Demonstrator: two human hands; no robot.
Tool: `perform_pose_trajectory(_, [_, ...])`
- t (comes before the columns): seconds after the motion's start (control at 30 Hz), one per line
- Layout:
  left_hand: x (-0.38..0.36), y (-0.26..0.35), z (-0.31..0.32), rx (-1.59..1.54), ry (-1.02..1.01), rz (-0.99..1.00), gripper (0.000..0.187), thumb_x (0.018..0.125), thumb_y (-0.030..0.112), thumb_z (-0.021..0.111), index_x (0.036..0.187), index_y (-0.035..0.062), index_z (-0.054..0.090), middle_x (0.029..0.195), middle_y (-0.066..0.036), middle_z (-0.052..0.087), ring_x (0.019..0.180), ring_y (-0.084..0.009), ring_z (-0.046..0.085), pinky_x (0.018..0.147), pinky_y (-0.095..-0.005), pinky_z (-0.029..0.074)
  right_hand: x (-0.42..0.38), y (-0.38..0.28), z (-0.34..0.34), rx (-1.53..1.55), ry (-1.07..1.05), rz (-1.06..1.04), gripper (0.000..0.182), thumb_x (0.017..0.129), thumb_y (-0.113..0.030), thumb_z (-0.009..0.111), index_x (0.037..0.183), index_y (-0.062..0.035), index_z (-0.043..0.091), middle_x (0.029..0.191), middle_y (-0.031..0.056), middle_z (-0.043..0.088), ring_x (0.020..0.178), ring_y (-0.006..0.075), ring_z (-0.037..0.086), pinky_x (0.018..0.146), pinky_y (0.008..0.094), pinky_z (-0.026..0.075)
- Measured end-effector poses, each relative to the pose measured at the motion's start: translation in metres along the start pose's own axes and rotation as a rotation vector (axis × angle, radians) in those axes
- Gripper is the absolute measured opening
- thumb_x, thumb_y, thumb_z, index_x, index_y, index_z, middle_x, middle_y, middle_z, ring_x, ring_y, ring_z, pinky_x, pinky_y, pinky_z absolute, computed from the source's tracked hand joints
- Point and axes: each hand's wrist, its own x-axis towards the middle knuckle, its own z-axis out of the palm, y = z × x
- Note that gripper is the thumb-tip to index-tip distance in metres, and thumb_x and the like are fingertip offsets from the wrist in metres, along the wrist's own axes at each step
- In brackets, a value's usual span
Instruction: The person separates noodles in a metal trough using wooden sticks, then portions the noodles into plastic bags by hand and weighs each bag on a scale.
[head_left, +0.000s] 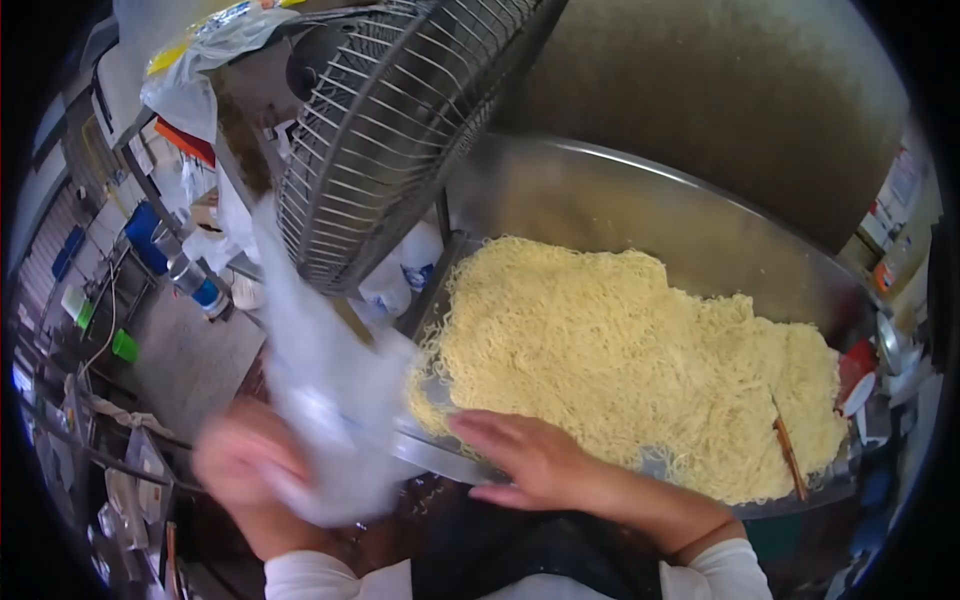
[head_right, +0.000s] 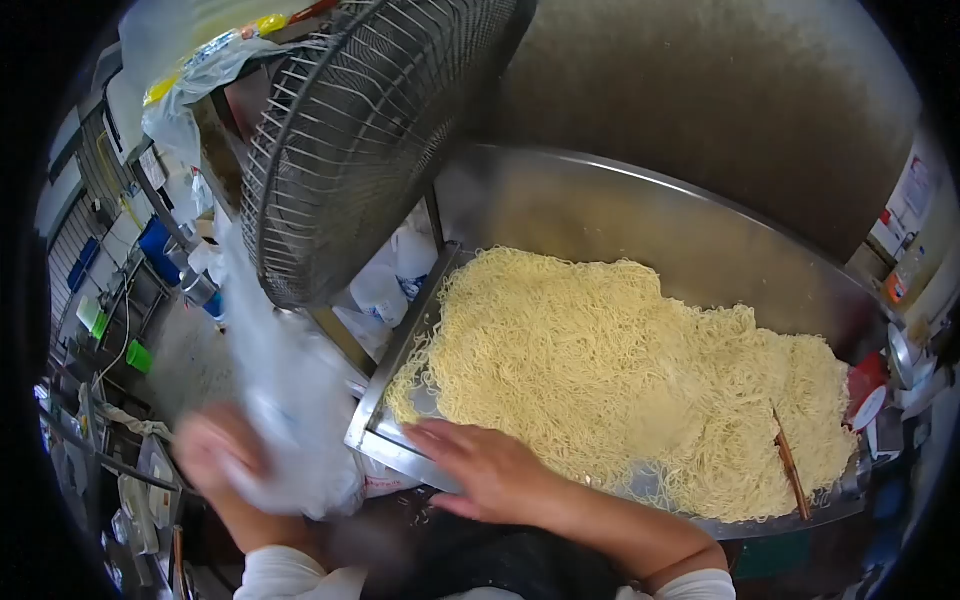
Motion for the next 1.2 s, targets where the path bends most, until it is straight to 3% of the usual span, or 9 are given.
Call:
perform_pose_trajectory(0.07, [0.009,-0.051,0.064,-0.061,-0.483,-0.191,0.026,0.09,0.02,0.056,0.1,-0.004,0.06,0.092,-0.016,0.065,0.083,-0.0274,0.063,0.076,-0.0365,0.05,0.003,-0.002,0.012,0.081,0.068,-0.071,0.043,0.077,-0.028,0.07,0.115,-0.0092,0.06,0.099,0.0116,0.064,0.089,0.0288,0.062,0.076,0.0391,0.05])
perform_pose_trajectory(0.13, [-0.012,-0.095,0.117,-0.481,-0.143,-0.522,0.034,0.087,0.024,0.06,0.106,-0.0035,0.058,0.103,-0.013,0.062,0.098,-0.0253,0.059,0.086,-0.0362,0.045,-0.008,0.015,0.033,0.312,-0.008,0.035,0.044,0.075,-0.03,0.072,0.112,-0.0094,0.06,0.098,0.0119,0.064,0.09,0.0312,0.062,0.077,0.0408,0.049])
perform_pose_trajectory(0.23, [0.01,-0.116,0.134,-0.857,0.244,-0.281,0.055,0.078,0.024,0.069,0.122,-0.0032,0.05,0.116,-0.015,0.059,0.106,-0.0283,0.057,0.09,-0.0367,0.043,-0.043,0.049,0.036,0.411,-0.102,0.278,0.025,0.086,-0.026,0.063,0.098,-0.0042,0.065,0.086,0.0101,0.065,0.081,0.0234,0.063,0.074,0.0363,0.049])
perform_pose_trajectory(0.37, [0.02,-0.112,0.145,0.421,-0.116,-0.434,0.075,0.068,0.02,0.079,0.132,-0.0019,0.045,0.139,-0.018,0.043,0.127,-0.0302,0.043,0.102,-0.0408,0.035,-0.066,0.058,0.032,0.886,0.209,0.784,0.028,0.094,-0.027,0.056,0.096,-0.0011,0.065,0.085,0.0039,0.065,0.079,0.0116,0.058,0.071,0.0288,0.048])
perform_pose_trajectory(0.73, [-0.006,-0.175,0.206,0.506,0.22,-0.205,0.037,0.074,0.009,0.072,0.107,0.0019,0.059,0.107,-0.018,0.062,0.104,-0.0306,0.059,0.089,-0.0376,0.046,-0.083,0.094,0.041,0.817,0.277,1.008,0.039,0.095,-0.035,0.054,0.095,0.0023,0.064,0.082,0.0045,0.064,0.073,0.0103,0.056,0.068,0.0289,0.048])
perform_pose_trajectory(0.83, [-0.012,-0.198,0.198,0.185,0.601,-0.433,0.025,0.084,0.009,0.061,0.107,0.004,0.055,0.089,-0.01,0.062,0.079,-0.0212,0.06,0.072,-0.0314,0.048,-0.082,0.098,0.042,0.696,0.024,1.026,0.044,0.092,-0.042,0.056,0.094,0.0005,0.065,0.078,0.0047,0.063,0.069,0.0129,0.059,0.066,0.0292,0.048])
perform_pose_trajectory(0.93, [-0.016,-0.204,0.18,-0.376,1.035,-0.671,0.01,0.09,0.013,0.054,0.098,0.0073,0.055,0.075,-0.002,0.056,0.058,-0.0096,0.049,0.052,-0.0236,0.04,-0.067,0.097,0.013,0.524,-0.729,0.941,0.045,0.087,-0.045,0.061,0.098,-0.0015,0.064,0.077,0.0065,0.064,0.072,0.0174,0.062,0.066,0.0307,0.049])
perform_pose_trajectory(1.03, [-0.032,-0.202,0.159,-0.273,1.184,-0.741,0.014,0.093,0.026,0.054,0.089,0.0117,0.055,0.062,0.005,0.045,0.047,-0.0039,0.035,0.041,-0.0202,0.026,-0.078,0.133,-0.003,0.488,-0.794,0.519,0.043,0.081,-0.04,0.07,0.105,-0.0058,0.064,0.08,0.0084,0.066,0.069,0.0161,0.06,0.062,0.0309,0.048])
perform_pose_trajectory(1.2, [-0.065,-0.172,0.127,-0.222,1.315,-0.781,0.018,0.093,0.029,0.054,0.084,0.013,0.055,0.06,0.007,0.041,0.048,-0.0034,0.035,0.041,-0.0206,0.025,-0.043,0.163,0.031,-0.58,-0.503,0.291,0.075,0.072,-0.031,0.073,0.136,-0.0095,0.041,0.144,0.021,0.03,0.132,0.0356,0.032,0.106,0.0495,0.028])
